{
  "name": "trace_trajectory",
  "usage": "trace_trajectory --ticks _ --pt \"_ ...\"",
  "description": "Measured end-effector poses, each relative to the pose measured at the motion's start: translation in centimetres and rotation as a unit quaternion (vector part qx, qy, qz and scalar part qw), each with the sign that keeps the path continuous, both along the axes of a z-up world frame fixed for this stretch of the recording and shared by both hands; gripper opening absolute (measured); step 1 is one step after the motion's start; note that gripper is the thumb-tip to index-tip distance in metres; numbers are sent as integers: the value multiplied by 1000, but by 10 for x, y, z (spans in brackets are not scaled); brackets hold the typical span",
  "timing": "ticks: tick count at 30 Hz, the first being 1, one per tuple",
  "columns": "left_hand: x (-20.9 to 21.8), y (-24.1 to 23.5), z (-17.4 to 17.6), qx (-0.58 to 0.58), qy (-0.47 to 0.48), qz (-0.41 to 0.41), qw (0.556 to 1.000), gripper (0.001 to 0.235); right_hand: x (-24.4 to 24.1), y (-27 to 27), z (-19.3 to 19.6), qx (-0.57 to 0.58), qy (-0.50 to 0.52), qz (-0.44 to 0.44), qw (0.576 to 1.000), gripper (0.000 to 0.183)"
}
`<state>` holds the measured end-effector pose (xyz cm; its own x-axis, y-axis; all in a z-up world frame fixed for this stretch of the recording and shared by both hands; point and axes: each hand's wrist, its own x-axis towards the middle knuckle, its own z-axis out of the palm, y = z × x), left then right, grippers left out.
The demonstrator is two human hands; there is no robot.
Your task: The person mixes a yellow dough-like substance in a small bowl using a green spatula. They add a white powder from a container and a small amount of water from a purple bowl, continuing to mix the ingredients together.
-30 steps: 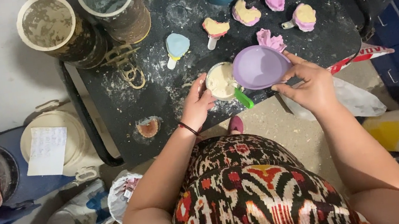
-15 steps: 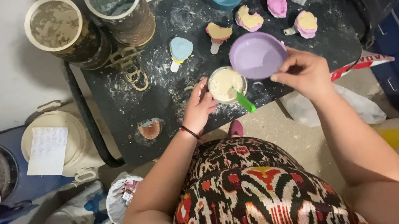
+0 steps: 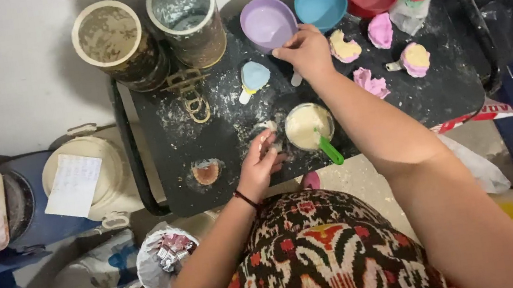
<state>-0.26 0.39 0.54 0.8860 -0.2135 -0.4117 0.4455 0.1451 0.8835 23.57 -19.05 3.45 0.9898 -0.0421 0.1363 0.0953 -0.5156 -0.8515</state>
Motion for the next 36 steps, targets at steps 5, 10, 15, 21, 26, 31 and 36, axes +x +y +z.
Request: trace_trajectory --ticks 5,10,15,21,26,31,36 --pt "-6 11 20 -1 46 30 999 63 29 14 -23 -43 32 -11 999 28" --pt "-3 12 21 44 50 31 997 61 13 17 20 -56 109 -2 992 28" --pt "16 5 21 251 -157 -92 951 73 -79 -29 105 -84 136 109 981 51" --pt "46 -17 78 345 -233 -226 881 115 -208 -75 67 -150 -20 188 970 73" --pt "53 -32 73 338 -240 -237 879 117 -235 -61 33 -89 -73 145 983 36" --pt "55 -32 62 321 -229 -232 889 121 -219 -73 44 -89 -37 48 994 22" --pt "61 -31 48 306 -239 -239 890 120 -209 -70 75 7 15 103 995 19"
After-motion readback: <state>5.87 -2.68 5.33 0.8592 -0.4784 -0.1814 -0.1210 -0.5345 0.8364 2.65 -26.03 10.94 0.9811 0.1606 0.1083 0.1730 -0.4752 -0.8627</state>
